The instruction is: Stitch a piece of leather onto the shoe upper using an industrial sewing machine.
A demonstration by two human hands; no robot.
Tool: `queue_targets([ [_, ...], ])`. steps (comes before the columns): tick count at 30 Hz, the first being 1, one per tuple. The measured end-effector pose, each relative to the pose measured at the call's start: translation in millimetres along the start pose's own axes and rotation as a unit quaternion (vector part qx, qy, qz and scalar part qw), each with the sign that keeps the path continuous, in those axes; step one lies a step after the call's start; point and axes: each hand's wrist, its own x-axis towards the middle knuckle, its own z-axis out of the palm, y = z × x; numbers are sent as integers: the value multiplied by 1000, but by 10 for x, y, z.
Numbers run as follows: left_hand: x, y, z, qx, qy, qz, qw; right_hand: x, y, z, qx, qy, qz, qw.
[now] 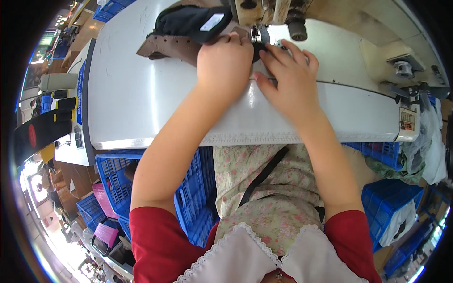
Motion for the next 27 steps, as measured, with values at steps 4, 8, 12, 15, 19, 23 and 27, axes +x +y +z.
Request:
queue_targets([
  [4,-174,-210,163,-116,146,68,980,5,20,19,-10,14,-13,1000],
  [8,-402,-385,145,-156,208,123,958,-24,53,40,-7,25,-28,999],
  [12,-595,-746,55,-100,216,157,958,-27,39,45,3,20,-27,999],
  [15,-584,-892,72,-8,181,214,960,-50,36,23,3,11,-24,1000],
  [19,-397,-1043,67,67,212,259,940,-51,56,18,1,12,-23,1000],
  [23,-373,-1081,120,79,228,263,934,-47,55,39,-3,18,-28,999],
  [27,-342,-1083,153,90,228,258,934,-48,78,59,-2,30,-27,999],
])
